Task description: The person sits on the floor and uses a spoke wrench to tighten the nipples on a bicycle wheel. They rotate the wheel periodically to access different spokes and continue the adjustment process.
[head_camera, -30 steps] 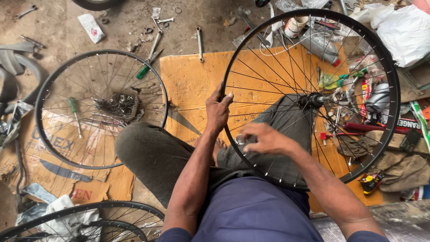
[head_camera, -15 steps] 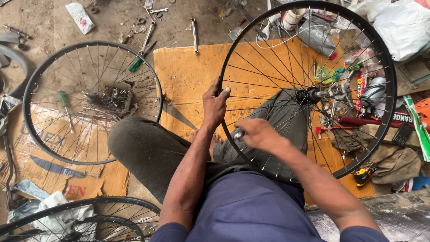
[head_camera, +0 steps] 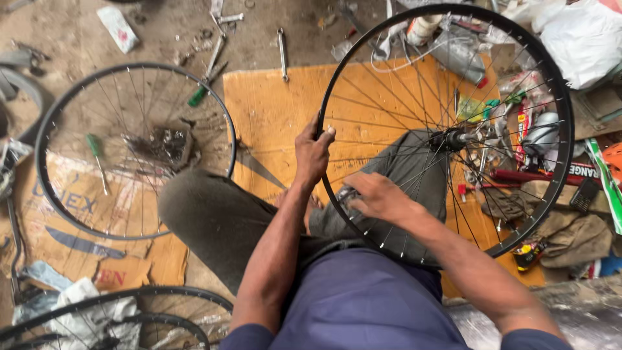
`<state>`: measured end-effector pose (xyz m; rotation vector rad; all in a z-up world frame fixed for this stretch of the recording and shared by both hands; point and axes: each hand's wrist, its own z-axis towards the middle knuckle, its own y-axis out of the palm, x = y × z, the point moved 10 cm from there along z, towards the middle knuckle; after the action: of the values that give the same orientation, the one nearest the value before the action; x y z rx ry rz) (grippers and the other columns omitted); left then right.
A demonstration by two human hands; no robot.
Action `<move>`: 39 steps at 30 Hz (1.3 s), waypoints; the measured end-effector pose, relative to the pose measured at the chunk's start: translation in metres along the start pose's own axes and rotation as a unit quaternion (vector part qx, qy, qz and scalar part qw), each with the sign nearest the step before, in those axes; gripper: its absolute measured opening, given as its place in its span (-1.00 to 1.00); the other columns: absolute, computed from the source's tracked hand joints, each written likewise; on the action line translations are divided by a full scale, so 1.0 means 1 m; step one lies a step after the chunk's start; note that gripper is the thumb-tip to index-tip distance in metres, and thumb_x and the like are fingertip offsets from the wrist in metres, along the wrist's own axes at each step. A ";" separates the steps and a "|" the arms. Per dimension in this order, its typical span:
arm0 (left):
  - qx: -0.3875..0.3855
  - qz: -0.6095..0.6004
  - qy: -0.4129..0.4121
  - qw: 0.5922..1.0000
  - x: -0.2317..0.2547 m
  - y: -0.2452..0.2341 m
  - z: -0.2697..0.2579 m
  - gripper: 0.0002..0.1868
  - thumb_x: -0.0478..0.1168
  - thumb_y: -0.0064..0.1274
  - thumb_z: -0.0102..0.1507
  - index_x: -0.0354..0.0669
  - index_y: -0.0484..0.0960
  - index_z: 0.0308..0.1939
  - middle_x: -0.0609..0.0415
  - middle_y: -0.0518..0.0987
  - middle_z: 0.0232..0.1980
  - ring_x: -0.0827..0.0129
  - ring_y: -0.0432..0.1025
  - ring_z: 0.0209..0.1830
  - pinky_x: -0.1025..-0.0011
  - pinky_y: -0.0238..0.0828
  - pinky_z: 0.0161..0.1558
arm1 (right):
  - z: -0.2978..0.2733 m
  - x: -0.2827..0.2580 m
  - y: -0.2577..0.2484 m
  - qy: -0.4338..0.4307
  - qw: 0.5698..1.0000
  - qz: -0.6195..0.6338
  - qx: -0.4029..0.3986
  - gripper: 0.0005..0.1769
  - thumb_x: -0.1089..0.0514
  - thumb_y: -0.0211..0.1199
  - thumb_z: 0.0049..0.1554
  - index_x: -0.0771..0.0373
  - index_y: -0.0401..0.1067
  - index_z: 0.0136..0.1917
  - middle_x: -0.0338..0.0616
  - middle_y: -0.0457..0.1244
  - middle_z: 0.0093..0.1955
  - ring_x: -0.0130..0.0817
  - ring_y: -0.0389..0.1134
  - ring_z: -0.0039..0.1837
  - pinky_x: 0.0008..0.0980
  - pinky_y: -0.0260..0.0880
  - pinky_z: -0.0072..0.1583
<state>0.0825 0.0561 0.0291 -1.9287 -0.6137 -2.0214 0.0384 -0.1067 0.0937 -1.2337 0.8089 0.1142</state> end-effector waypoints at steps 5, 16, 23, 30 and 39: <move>-0.007 0.019 -0.016 1.000 0.002 -0.001 -0.002 -0.41 -0.24 0.11 0.29 -0.17 0.47 0.43 0.23 0.39 -0.40 0.56 0.23 -0.44 0.48 0.23 -0.41 | 0.013 0.024 0.051 0.108 0.962 -0.171 -0.184 -0.70 0.15 0.45 -0.06 0.21 0.49 -0.05 0.04 0.38 -0.11 0.03 0.42 0.01 -0.03 0.35 0.07; 0.006 -0.061 -0.029 0.998 -0.035 -0.005 0.004 -0.47 -0.14 0.04 0.40 -0.21 0.46 0.43 0.15 0.53 -0.37 0.59 0.35 -0.46 0.53 0.29 -0.45 | 0.002 -0.033 -0.018 -0.156 0.986 -0.023 0.053 -0.73 0.21 0.45 -0.03 0.21 0.43 -0.08 -0.05 0.35 0.06 -0.10 0.40 0.16 -0.17 0.36 0.22; 0.002 -0.130 -0.073 0.989 -0.044 0.009 -0.011 -0.41 -0.06 -0.03 0.44 -0.21 0.33 0.51 0.16 0.54 -0.34 0.63 0.26 -0.57 0.57 0.22 -0.55 | 0.007 -0.032 -0.037 -0.085 0.980 -0.153 0.091 -0.78 0.25 0.41 0.05 0.20 0.49 -0.02 -0.14 0.35 -0.06 -0.15 0.39 0.00 -0.14 0.26 0.10; -0.026 -0.055 -0.071 0.996 -0.017 0.006 -0.005 -0.32 -0.16 0.14 0.35 -0.15 0.30 0.53 0.22 0.38 -0.42 0.60 0.24 -0.55 0.52 0.20 -0.54 | 0.023 -0.013 -0.001 -0.027 0.996 -0.081 -0.025 -0.75 0.22 0.40 0.12 0.21 0.46 0.07 -0.14 0.32 -0.14 -0.09 0.39 -0.03 -0.11 0.25 -0.01; -0.004 -0.031 -0.033 0.999 -0.039 0.005 0.007 -0.35 -0.22 0.12 0.31 -0.22 0.35 0.48 0.17 0.54 -0.27 0.54 0.39 -0.34 0.48 0.39 -0.27 | 0.017 0.011 0.034 0.098 0.952 -0.278 -0.084 -0.74 0.15 0.39 -0.05 0.17 0.49 -0.06 -0.16 0.37 -0.14 -0.17 0.43 0.00 -0.10 0.32 0.06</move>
<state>0.0943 0.0517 -0.0085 -2.0117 -0.6906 -2.0075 0.0376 -0.0834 0.0615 -1.6119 0.5997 -0.4111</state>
